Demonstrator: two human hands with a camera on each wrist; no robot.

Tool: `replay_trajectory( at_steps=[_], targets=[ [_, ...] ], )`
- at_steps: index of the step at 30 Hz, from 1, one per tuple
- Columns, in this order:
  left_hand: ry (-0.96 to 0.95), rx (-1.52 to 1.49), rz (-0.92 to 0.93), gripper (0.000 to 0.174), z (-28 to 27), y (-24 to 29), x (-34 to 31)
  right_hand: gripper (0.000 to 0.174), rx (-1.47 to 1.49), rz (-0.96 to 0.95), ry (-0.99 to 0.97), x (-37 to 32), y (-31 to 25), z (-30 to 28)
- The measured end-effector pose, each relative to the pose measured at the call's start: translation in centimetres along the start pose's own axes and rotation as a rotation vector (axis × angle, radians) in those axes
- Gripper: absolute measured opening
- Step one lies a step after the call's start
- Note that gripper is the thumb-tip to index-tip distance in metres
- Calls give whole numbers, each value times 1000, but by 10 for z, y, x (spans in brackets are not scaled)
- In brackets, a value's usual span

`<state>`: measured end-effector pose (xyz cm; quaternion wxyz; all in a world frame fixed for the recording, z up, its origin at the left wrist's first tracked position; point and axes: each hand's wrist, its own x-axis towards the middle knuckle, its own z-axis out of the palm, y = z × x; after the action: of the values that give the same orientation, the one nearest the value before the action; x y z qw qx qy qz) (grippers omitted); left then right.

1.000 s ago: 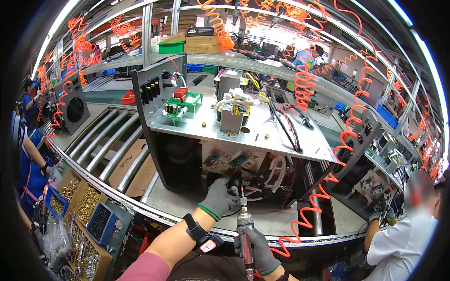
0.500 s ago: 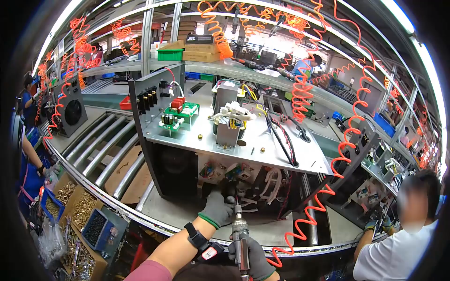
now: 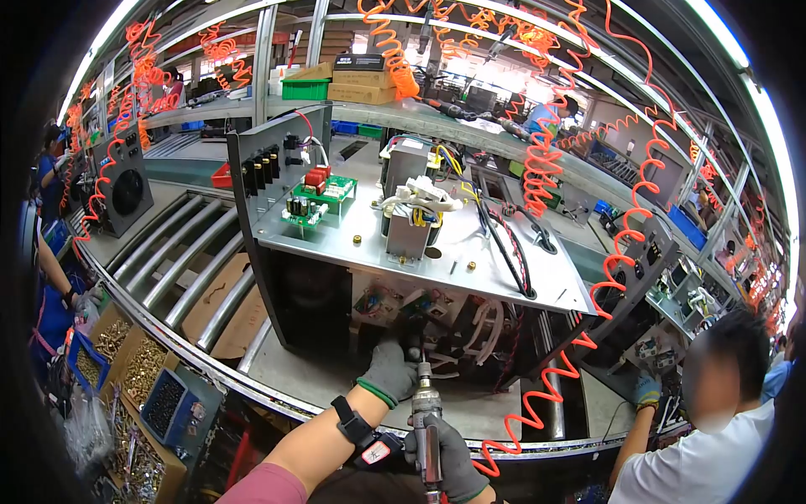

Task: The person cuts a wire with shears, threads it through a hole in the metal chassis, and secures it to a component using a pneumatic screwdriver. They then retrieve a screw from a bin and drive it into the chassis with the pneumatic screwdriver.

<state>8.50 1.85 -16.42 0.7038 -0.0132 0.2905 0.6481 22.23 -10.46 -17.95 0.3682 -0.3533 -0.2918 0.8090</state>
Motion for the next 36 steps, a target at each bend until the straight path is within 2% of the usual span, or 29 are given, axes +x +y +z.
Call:
replay_trajectory(
  at_steps=[7, 10, 12, 13, 15, 16, 17, 19, 20, 21, 22, 25, 26, 27, 28, 31, 32, 34, 36],
  targets=[
    [-63, 38, 6, 11, -8, -2, 6, 43, 34, 16, 60, 1, -6, 16],
    [-81, 39, -24, 9, -14, -4, 8, 46, 190, 65, -21, 2, -8, 15],
    [-136, 284, 85, 13, -18, -7, 9, 49, 272, 109, -60, -2, -13, 20],
    [-140, 283, 88, 13, -14, -5, 5, 49, 268, 106, -62, -4, -15, 21],
    [-240, 5, 46, 21, -4, 1, -6, 50, 351, 124, -103, -8, -19, 25],
    [-244, 4, 49, 21, -9, -2, -4, 50, 347, 122, -106, -10, -20, 26],
    [-300, 531, 450, 22, -20, -8, 2, 50, 363, 132, -119, -11, -23, 27],
    [-334, 1060, 854, 23, -38, -16, 22, 50, 375, 107, -116, -16, -21, 26],
    [-358, 1264, 740, 33, -46, -18, 34, 50, 375, 105, -116, -17, -22, 28],
    [-379, 1465, 612, 51, -55, -22, 44, 51, 398, 117, -106, -19, -22, 30],
    [-381, 1467, 603, 51, -56, -22, 42, 51, 423, 130, -94, -21, -22, 31],
    [-534, 1174, 461, 55, -51, -25, 39, 53, 400, 120, -90, -19, -19, 30],
    [-443, 966, 355, 30, -43, -33, 40, 53, 402, 117, -89, -18, -18, 29],
    [-400, 868, 299, 21, -41, -36, 41, 53, 403, 107, -75, -18, -16, 28],
    [-354, 765, 250, 20, -38, -39, 42, 53, 405, 95, -62, -18, -14, 27],
    [-421, 870, 451, 21, -40, -42, 50, 52, 448, 71, -48, -19, -9, 27],
    [-500, 1077, 734, 22, -40, -40, 52, 52, 452, 69, -44, -18, -8, 27],
    [-576, 1275, 1016, 24, -39, -39, 54, 50, 327, 6, 11, -16, -6, 27],
    [-496, 1497, 954, 28, -36, -36, 54, 49, 334, 0, 35, -12, 0, 23]
  ],
)
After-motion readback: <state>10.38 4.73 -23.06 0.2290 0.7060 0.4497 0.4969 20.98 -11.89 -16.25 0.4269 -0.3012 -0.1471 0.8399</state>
